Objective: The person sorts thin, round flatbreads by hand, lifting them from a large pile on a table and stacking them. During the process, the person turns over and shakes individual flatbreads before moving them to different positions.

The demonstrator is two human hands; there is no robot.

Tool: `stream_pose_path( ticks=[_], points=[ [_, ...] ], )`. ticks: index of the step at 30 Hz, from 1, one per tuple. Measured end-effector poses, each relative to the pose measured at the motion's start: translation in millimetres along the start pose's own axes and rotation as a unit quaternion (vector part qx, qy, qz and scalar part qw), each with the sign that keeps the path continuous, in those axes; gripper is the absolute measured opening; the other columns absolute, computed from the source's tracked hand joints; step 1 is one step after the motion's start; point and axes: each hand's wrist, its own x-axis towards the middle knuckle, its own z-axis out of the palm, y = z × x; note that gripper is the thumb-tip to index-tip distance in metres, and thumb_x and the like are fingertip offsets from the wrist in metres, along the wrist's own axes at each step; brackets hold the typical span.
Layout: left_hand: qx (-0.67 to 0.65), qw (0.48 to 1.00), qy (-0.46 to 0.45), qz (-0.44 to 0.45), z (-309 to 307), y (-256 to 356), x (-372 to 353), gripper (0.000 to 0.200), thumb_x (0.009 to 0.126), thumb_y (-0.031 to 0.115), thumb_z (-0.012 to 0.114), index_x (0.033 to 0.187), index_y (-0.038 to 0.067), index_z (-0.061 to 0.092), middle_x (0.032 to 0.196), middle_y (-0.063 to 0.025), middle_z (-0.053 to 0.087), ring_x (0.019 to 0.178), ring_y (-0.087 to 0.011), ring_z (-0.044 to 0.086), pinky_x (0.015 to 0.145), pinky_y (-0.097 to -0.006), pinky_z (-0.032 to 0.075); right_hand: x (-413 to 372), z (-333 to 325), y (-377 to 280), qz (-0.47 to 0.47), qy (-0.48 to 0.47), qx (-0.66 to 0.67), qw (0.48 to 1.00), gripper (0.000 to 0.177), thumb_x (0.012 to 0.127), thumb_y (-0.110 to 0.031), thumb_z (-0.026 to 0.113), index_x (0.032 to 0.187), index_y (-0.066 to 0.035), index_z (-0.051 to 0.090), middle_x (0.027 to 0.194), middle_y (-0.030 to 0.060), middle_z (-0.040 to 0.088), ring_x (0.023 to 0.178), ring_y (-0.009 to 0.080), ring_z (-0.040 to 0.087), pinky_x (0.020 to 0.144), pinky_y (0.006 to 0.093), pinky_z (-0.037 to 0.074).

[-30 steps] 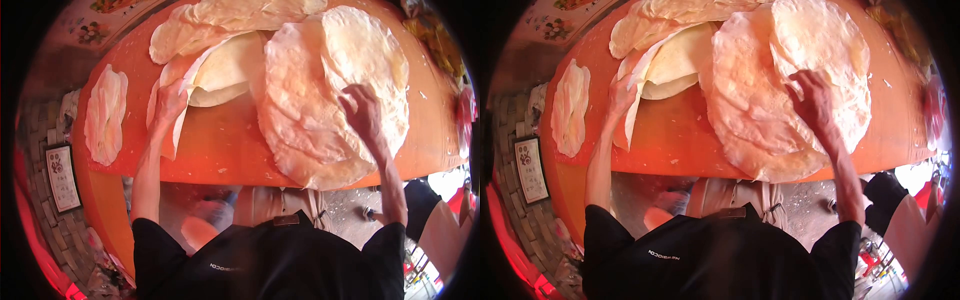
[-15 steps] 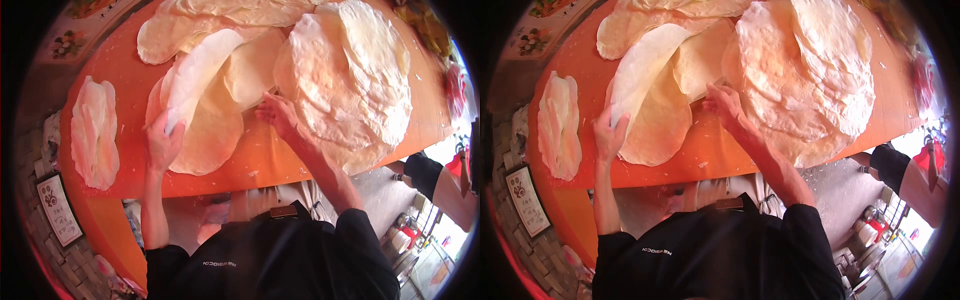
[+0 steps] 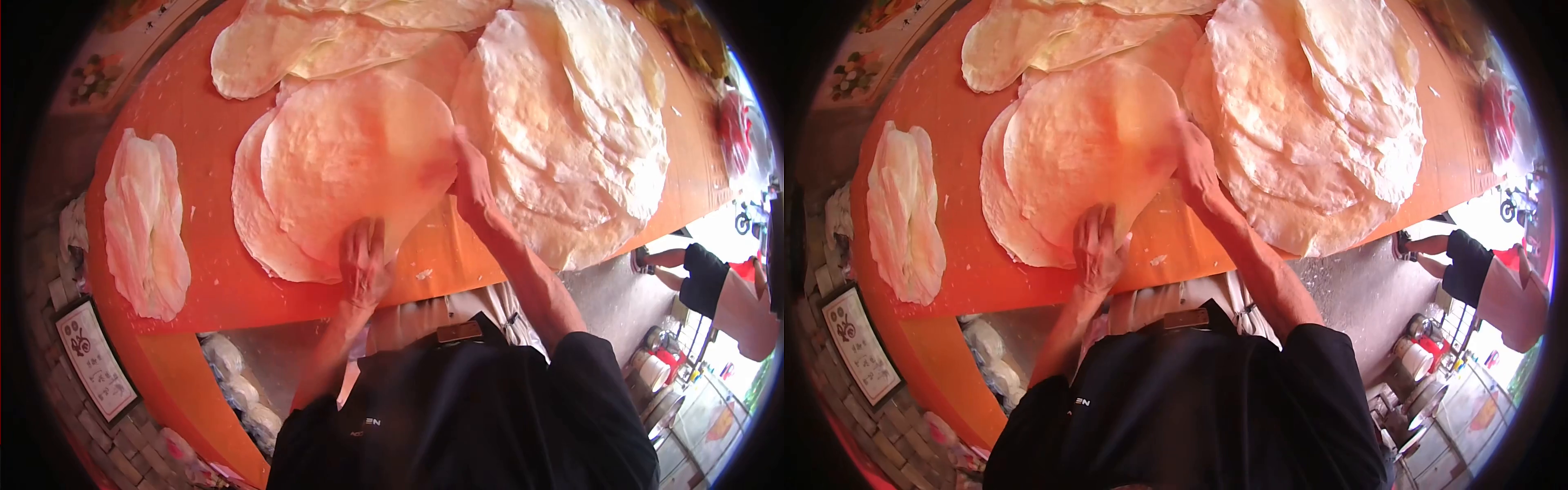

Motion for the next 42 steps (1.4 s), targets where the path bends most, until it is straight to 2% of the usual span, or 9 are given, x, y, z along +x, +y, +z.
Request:
stream_pose_path(
  ticks=[3,6,11,14,21,31,37,39,42],
  points=[
    [0.035,0.999,0.030,0.002,12,-9,-12,0.060,0.073,0.009,0.066,0.131,0.000,0.052,0.120,-0.0227,0.056,0.105,-0.0423,0.056,0.090,-0.0518,0.047,21,-8,30,-0.217,-0.086,-0.168,0.958,0.021,0.090,-0.020,0.060,0.098,-0.001,0.062,0.076,0.0086,0.065,0.064,0.0175,0.062,0.055,0.0307,0.049],
    [0.061,0.997,0.041,0.018,4,-7,-9,0.048,0.084,0.010,0.061,0.129,-0.003,0.051,0.116,-0.0251,0.058,0.105,-0.0423,0.058,0.091,-0.0501,0.048,-4,34,-29,0.088,-0.110,0.281,0.949,0.017,0.091,-0.013,0.055,0.103,-0.001,0.059,0.076,0.0063,0.060,0.066,0.0156,0.058,0.052,0.0290,0.045],
    [0.090,0.986,0.125,-0.063,-8,-12,-18,0.054,0.083,0.012,0.062,0.133,-0.003,0.050,0.118,-0.0226,0.058,0.107,-0.0413,0.057,0.092,-0.0498,0.048,-31,-9,-159,-0.303,-0.104,-0.175,0.931,0.055,0.073,0.014,0.063,0.125,0.004,0.051,0.097,0.0105,0.069,0.086,0.0180,0.068,0.070,0.0304,0.057],
    [0.094,0.994,0.050,-0.033,-1,-9,-18,0.035,0.085,0.012,0.062,0.117,-0.002,0.059,0.113,-0.0201,0.058,0.105,-0.0418,0.057,0.089,-0.0512,0.048,-8,-113,-252,-0.521,-0.081,-0.269,0.806,0.017,0.079,-0.001,0.069,0.096,-0.003,0.068,0.087,0.0121,0.070,0.079,0.0212,0.069,0.066,0.0337,0.057],
    [-0.003,0.992,-0.037,-0.122,-41,-30,-7,0.012,0.092,0.006,0.055,0.096,-0.002,0.063,0.085,-0.0205,0.063,0.078,-0.0382,0.063,0.065,-0.0440,0.049,-134,-115,-303,-0.603,0.186,-0.666,0.397,0.029,0.080,0.001,0.058,0.105,-0.008,0.067,0.084,0.0084,0.068,0.069,0.0223,0.066,0.059,0.0328,0.053],
    [-0.233,0.955,-0.028,-0.179,-152,29,88,0.016,0.099,0.012,0.053,0.092,-0.001,0.060,0.081,-0.0057,0.063,0.072,-0.0091,0.054,0.064,-0.0269,0.045,-78,-236,-100,-0.293,0.088,-0.694,0.651,0.024,0.075,0.003,0.053,0.095,-0.008,0.062,0.070,0.0114,0.062,0.065,0.0302,0.064,0.055,0.0421,0.050],
    [-0.397,0.881,0.110,-0.232,-205,70,146,0.029,0.099,0.020,0.054,0.118,-0.001,0.058,0.106,-0.0139,0.066,0.090,-0.0210,0.065,0.080,-0.0310,0.054,-128,-232,-230,-0.501,0.263,-0.639,0.521,0.008,0.071,-0.007,0.060,0.076,-0.005,0.053,0.069,0.0098,0.060,0.070,0.0294,0.063,0.057,0.0444,0.045],
    [-0.377,0.886,0.111,-0.246,-235,62,160,0.037,0.100,0.026,0.052,0.126,0.000,0.053,0.117,-0.0172,0.063,0.096,-0.0270,0.064,0.083,-0.0367,0.054,-147,-201,-204,-0.360,0.192,-0.770,0.491,0.033,0.081,-0.013,0.057,0.113,-0.007,0.061,0.080,0.0089,0.064,0.079,0.0244,0.065,0.065,0.0408,0.050],
    [-0.319,0.910,0.197,-0.180,-252,70,183,0.040,0.096,0.025,0.056,0.122,-0.005,0.055,0.117,-0.0187,0.062,0.101,-0.0292,0.061,0.087,-0.0390,0.050,-114,-217,-78,-0.539,0.238,-0.717,0.373,0.034,0.081,-0.017,0.056,0.111,-0.002,0.058,0.081,0.0078,0.056,0.084,0.0259,0.056,0.066,0.0443,0.044]
  ],
)
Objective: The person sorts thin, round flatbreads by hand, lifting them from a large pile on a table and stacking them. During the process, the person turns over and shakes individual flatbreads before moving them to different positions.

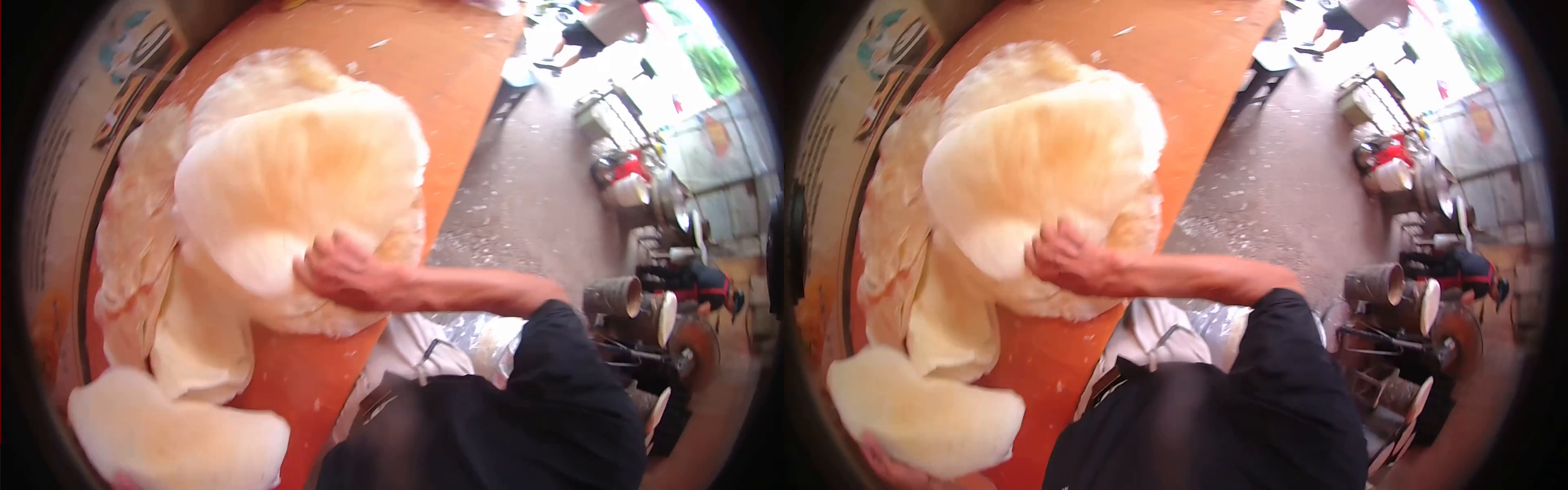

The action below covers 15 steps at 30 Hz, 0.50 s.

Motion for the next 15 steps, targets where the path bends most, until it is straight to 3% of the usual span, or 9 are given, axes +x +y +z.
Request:
stream_pose_path(
  ticks=[1,2,3,4,6,9,11,13,15],
  points=[
    [0.008,0.998,-0.010,0.067,7,13,0,0.040,0.095,0.024,0.058,0.119,-0.007,0.057,0.113,-0.0200,0.063,0.099,-0.0295,0.061,0.085,-0.0396,0.050,-24,9,-20,0.032,-0.068,0.038,0.996,0.033,0.080,-0.021,0.057,0.107,-0.002,0.059,0.082,0.0080,0.056,0.088,0.0273,0.055,0.068,0.0456,0.044],
    [0.018,0.990,-0.015,0.136,13,26,1,0.040,0.093,0.024,0.060,0.115,-0.010,0.059,0.110,-0.0214,0.064,0.096,-0.0299,0.061,0.083,-0.0401,0.050,-46,32,-46,0.074,-0.302,0.169,0.935,0.038,0.076,-0.029,0.065,0.104,-0.003,0.062,0.087,0.0122,0.061,0.092,0.0308,0.060,0.074,0.0486,0.047],
    [0.034,0.978,-0.014,0.207,18,33,4,0.040,0.092,0.023,0.062,0.112,-0.012,0.061,0.107,-0.0228,0.065,0.094,-0.0303,0.061,0.081,-0.0407,0.050,-34,19,-41,0.116,-0.372,0.355,0.850,0.045,0.073,-0.035,0.072,0.103,-0.004,0.063,0.087,0.0160,0.063,0.090,0.0335,0.063,0.075,0.0479,0.049],
    [0.004,0.972,-0.026,0.234,30,37,10,0.037,0.094,0.022,0.061,0.110,-0.012,0.061,0.106,-0.0218,0.063,0.095,-0.0292,0.059,0.083,-0.0409,0.048,-28,10,-45,0.128,-0.246,0.432,0.858,0.048,0.074,-0.038,0.075,0.106,-0.004,0.064,0.087,0.0185,0.064,0.089,0.0355,0.065,0.073,0.0450,0.051],
    [-0.045,0.958,-0.042,0.280,54,47,19,0.034,0.096,0.021,0.059,0.110,-0.010,0.061,0.107,-0.0204,0.062,0.097,-0.0282,0.056,0.086,-0.0410,0.045,13,-27,-42,0.225,-0.340,0.577,0.708,0.048,0.087,-0.045,0.064,0.112,-0.004,0.062,0.098,0.0161,0.065,0.094,0.0316,0.065,0.074,0.0412,0.053],
    [-0.083,0.955,-0.056,0.278,87,53,11,0.035,0.096,0.022,0.058,0.115,-0.007,0.058,0.112,-0.0190,0.061,0.101,-0.0282,0.056,0.089,-0.0405,0.045,36,-26,-48,0.381,-0.279,0.820,0.322,0.059,0.096,-0.055,0.049,0.123,-0.003,0.058,0.116,0.0120,0.063,0.104,0.0239,0.061,0.086,0.0378,0.051],
    [-0.109,0.958,-0.068,0.257,104,55,5,0.036,0.097,0.023,0.057,0.118,-0.006,0.057,0.116,-0.0180,0.060,0.104,-0.0282,0.056,0.091,-0.0402,0.045,49,-42,-40,0.333,-0.085,0.921,0.185,0.069,0.099,-0.061,0.037,0.132,-0.002,0.053,0.128,0.0084,0.058,0.114,0.0178,0.055,0.097,0.0344,0.044],
    [-0.140,0.961,-0.080,0.226,123,57,-4,0.037,0.097,0.024,0.057,0.122,-0.004,0.056,0.119,-0.0171,0.059,0.107,-0.0282,0.056,0.093,-0.0398,0.045,46,-39,-22,0.450,-0.038,0.864,0.222,0.065,0.099,-0.057,0.042,0.135,-0.004,0.051,0.129,0.0086,0.058,0.118,0.0174,0.052,0.103,0.0326,0.040],
    [-0.172,0.966,-0.094,0.168,140,57,-15,0.038,0.097,0.024,0.056,0.125,-0.002,0.054,0.123,-0.0161,0.058,0.110,-0.0282,0.056,0.095,-0.0395,0.045,35,-61,15,0.494,0.050,0.865,0.070,0.057,0.097,-0.046,0.054,0.132,-0.002,0.053,0.122,0.0094,0.061,0.113,0.0178,0.056,0.099,0.0348,0.044]
  ],
)
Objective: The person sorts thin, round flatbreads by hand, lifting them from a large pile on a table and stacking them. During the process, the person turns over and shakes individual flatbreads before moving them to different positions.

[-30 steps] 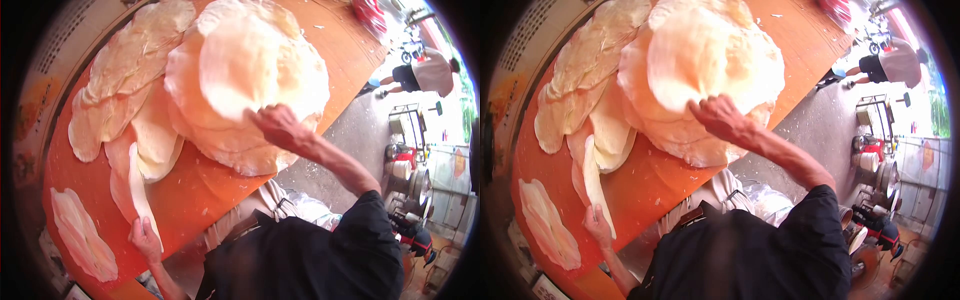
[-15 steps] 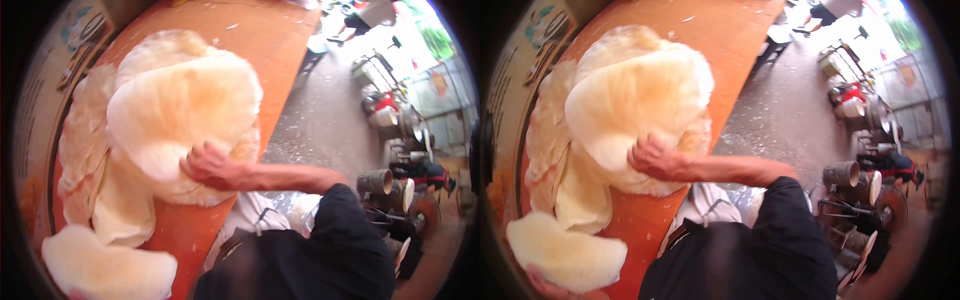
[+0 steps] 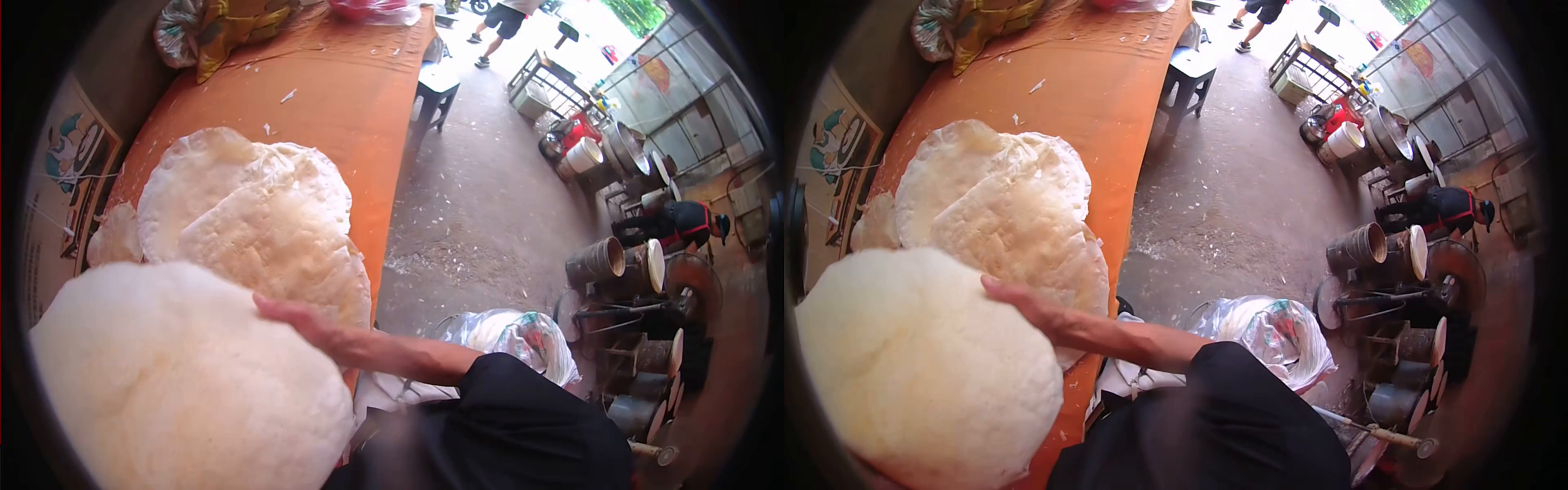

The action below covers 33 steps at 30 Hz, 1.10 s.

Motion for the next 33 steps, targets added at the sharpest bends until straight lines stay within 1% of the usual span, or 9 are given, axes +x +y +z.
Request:
stream_pose_path(
  ticks=[6,12,18,21,23,24,26,28,33],
  points=[
    [-0.183,0.896,-0.079,-0.397,3,-154,-75,0.041,0.097,0.023,0.057,0.132,0.003,0.052,0.133,-0.0117,0.055,0.122,-0.0258,0.052,0.104,-0.0383,0.042,-1,-76,-47,-0.175,0.116,-0.255,0.944,0.040,0.085,-0.013,0.064,0.121,0.002,0.057,0.103,0.0067,0.065,0.090,0.0144,0.062,0.079,0.0296,0.052],
    [-0.233,0.856,-0.078,-0.455,11,-191,-146,0.040,0.095,0.022,0.060,0.131,0.006,0.052,0.132,-0.0105,0.055,0.120,-0.0249,0.053,0.101,-0.0405,0.044,2,-19,-75,-0.175,0.010,-0.568,0.804,0.041,0.089,-0.007,0.061,0.128,0.001,0.054,0.093,0.0042,0.066,0.081,0.0084,0.061,0.067,0.0269,0.053],
    [-0.297,0.821,-0.059,-0.484,12,-219,-182,0.039,0.096,0.021,0.059,0.132,0.008,0.051,0.134,-0.0082,0.053,0.121,-0.0237,0.051,0.100,-0.0408,0.045,3,-50,-98,-0.185,0.101,-0.441,0.872,0.053,0.083,-0.011,0.071,0.131,0.002,0.051,0.091,0.0105,0.066,0.077,0.0164,0.064,0.062,0.0323,0.051],
    [-0.267,0.848,-0.064,-0.454,44,-192,-195,0.041,0.097,0.022,0.058,0.134,0.008,0.049,0.134,-0.0085,0.052,0.122,-0.0240,0.051,0.101,-0.0414,0.045,12,-96,-70,-0.294,0.305,-0.803,0.420,0.064,0.076,-0.012,0.077,0.132,0.002,0.049,0.099,0.0186,0.063,0.087,0.0304,0.062,0.073,0.0413,0.051],
    [-0.264,0.835,-0.060,-0.478,57,-163,-191,0.042,0.097,0.022,0.057,0.136,0.007,0.048,0.134,-0.0092,0.052,0.123,-0.0246,0.050,0.102,-0.0418,0.044,11,-74,-40,-0.313,0.224,-0.807,0.448,0.071,0.072,-0.018,0.080,0.134,0.000,0.048,0.107,0.0211,0.061,0.097,0.0379,0.058,0.082,0.0450,0.048],
    [-0.262,0.828,-0.065,-0.491,61,-157,-189,0.043,0.098,0.022,0.057,0.136,0.006,0.047,0.134,-0.0096,0.052,0.123,-0.0248,0.050,0.103,-0.0421,0.043,28,-103,-1,-0.483,0.088,-0.715,0.497,0.071,0.074,-0.026,0.080,0.133,-0.001,0.049,0.111,0.0212,0.061,0.102,0.0386,0.058,0.085,0.0449,0.048],
    [-0.275,0.836,-0.115,-0.460,61,-172,-192,0.047,0.100,0.032,0.052,0.138,0.004,0.044,0.136,-0.0106,0.050,0.125,-0.0257,0.048,0.105,-0.0407,0.041,24,-62,49,-0.230,-0.022,-0.738,0.634,0.075,0.077,-0.042,0.075,0.134,-0.002,0.050,0.112,0.0222,0.060,0.103,0.0409,0.059,0.085,0.0451,0.049],
    [-0.262,0.857,-0.146,-0.419,73,-158,-185,0.052,0.101,0.040,0.048,0.137,0.003,0.045,0.135,-0.0114,0.051,0.123,-0.0263,0.050,0.104,-0.0391,0.041,27,-41,65,-0.185,-0.112,-0.727,0.651,0.056,0.071,-0.036,0.077,0.109,0.001,0.056,0.089,0.0231,0.055,0.087,0.0430,0.057,0.072,0.0487,0.047],
    [-0.347,0.833,-0.177,-0.394,93,-150,-176,0.047,0.100,0.036,0.052,0.134,0.004,0.046,0.132,-0.0100,0.051,0.120,-0.0229,0.050,0.103,-0.0371,0.040,33,-41,68,-0.234,-0.050,-0.703,0.669,0.042,0.072,-0.027,0.076,0.100,0.000,0.061,0.083,0.0209,0.057,0.080,0.0389,0.060,0.067,0.0459,0.047]
  ],
)
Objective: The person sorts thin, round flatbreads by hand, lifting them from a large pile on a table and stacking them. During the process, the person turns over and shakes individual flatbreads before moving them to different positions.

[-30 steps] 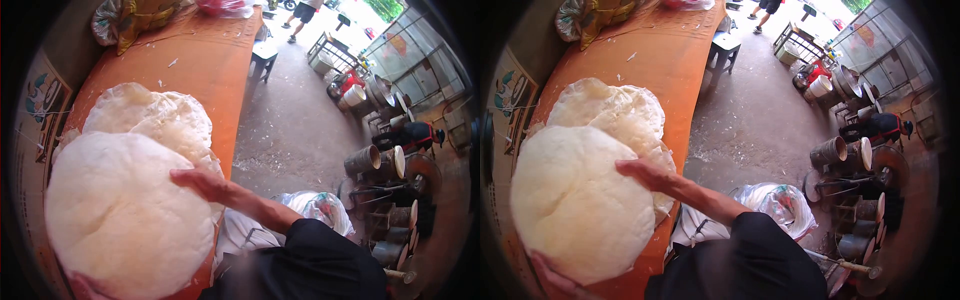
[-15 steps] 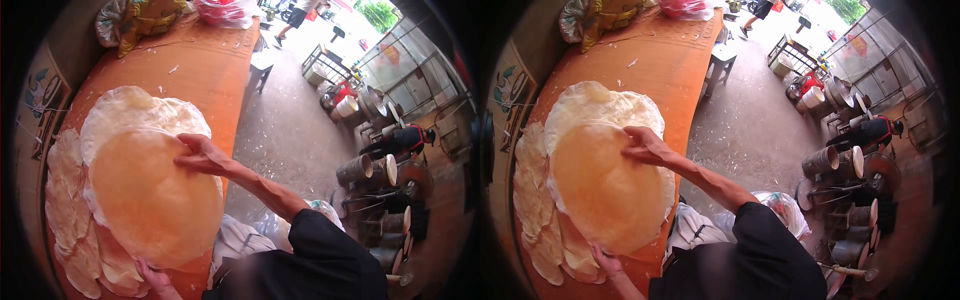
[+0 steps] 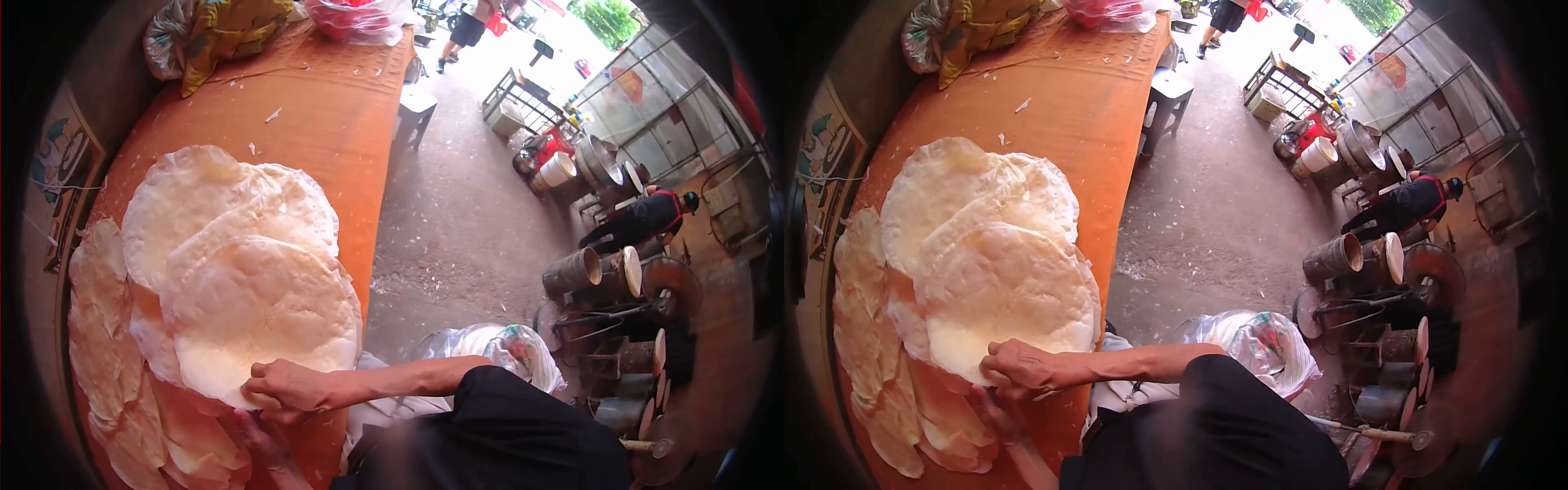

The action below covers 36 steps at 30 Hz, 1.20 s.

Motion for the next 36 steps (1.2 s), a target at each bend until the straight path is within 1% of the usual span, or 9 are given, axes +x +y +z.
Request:
stream_pose_path(
  ticks=[10,13,19,23,24,27,32,34,36],
  points=[
    [0.078,0.995,-0.032,0.050,-34,-11,11,0.037,0.095,0.022,0.062,0.125,0.004,0.051,0.119,-0.0072,0.056,0.112,-0.0194,0.053,0.099,-0.0349,0.041,0,-7,13,0.147,-0.015,0.289,0.946,0.022,0.078,-0.020,0.073,0.085,0.001,0.072,0.073,0.0129,0.068,0.070,0.0162,0.065,0.063,0.0302,0.051],
    [0.075,0.996,-0.035,0.018,-33,-6,12,0.038,0.094,0.013,0.059,0.128,0.002,0.049,0.120,-0.0086,0.057,0.112,-0.0193,0.054,0.099,-0.0342,0.041,0,4,20,0.208,0.019,0.289,0.934,0.016,0.080,-0.014,0.068,0.080,0.002,0.069,0.070,0.0152,0.066,0.063,0.0216,0.064,0.058,0.0324,0.049],
    [0.201,0.979,-0.010,0.027,-28,0,8,0.038,0.091,0.007,0.057,0.127,-0.002,0.048,0.122,-0.0103,0.056,0.112,-0.0200,0.054,0.098,-0.0338,0.042,3,14,5,0.015,0.124,0.034,0.992,0.016,0.083,-0.009,0.060,0.081,0.000,0.047,0.059,0.0210,0.050,0.051,0.0403,0.050,0.047,0.0439,0.038],
    [0.146,0.989,-0.004,-0.012,-31,-9,6,0.037,0.093,0.017,0.059,0.123,-0.002,0.048,0.117,-0.0111,0.056,0.104,-0.0182,0.055,0.092,-0.0324,0.044,10,29,21,-0.034,0.200,0.049,0.978,0.018,0.086,-0.011,0.057,0.087,0.001,0.043,0.058,0.0201,0.042,0.051,0.0396,0.048,0.047,0.0449,0.036],
    [0.068,0.997,-0.031,-0.025,-36,-18,10,0.036,0.094,0.020,0.059,0.121,-0.002,0.050,0.116,-0.0104,0.057,0.102,-0.0173,0.055,0.092,-0.0315,0.044,5,24,17,-0.041,0.095,0.216,0.971,0.021,0.085,-0.012,0.059,0.088,0.000,0.042,0.058,0.0193,0.043,0.055,0.0407,0.051,0.049,0.0469,0.037],
    [0.045,0.997,-0.059,-0.034,-39,-11,10,0.028,0.093,0.014,0.059,0.119,0.003,0.057,0.121,-0.0092,0.057,0.108,-0.0168,0.055,0.095,-0.0318,0.044,14,38,3,-0.010,0.130,-0.060,0.990,0.022,0.084,-0.013,0.061,0.087,0.000,0.043,0.065,0.0194,0.049,0.060,0.0389,0.054,0.051,0.0479,0.038],
    [0.090,0.993,0.044,-0.057,-59,-6,2,0.027,0.097,0.022,0.059,0.114,0.002,0.060,0.123,-0.0085,0.057,0.114,-0.0187,0.052,0.098,-0.0355,0.043,16,-16,34,0.060,0.190,0.118,0.973,0.016,0.089,-0.015,0.061,0.092,-0.002,0.052,0.073,0.0182,0.052,0.063,0.0311,0.054,0.056,0.0388,0.045],
    [0.074,0.992,0.068,-0.082,-92,-10,-6,0.028,0.096,0.018,0.059,0.118,0.002,0.059,0.125,-0.0076,0.057,0.114,-0.0195,0.053,0.098,-0.0354,0.043,20,-75,44,0.016,0.290,-0.020,0.957,0.012,0.092,-0.013,0.059,0.095,-0.003,0.055,0.069,0.0133,0.054,0.062,0.0215,0.055,0.059,0.0325,0.047],
    [0.070,0.988,0.088,-0.101,-103,-18,-10,0.030,0.094,0.015,0.060,0.122,0.002,0.057,0.126,-0.0070,0.056,0.114,-0.0200,0.053,0.098,-0.0353,0.043,21,-154,23,0.143,0.229,0.130,0.954,0.013,0.092,-0.013,0.059,0.092,0.000,0.057,0.072,0.0014,0.059,0.068,0.0071,0.054,0.060,0.0282,0.046]
  ],
)
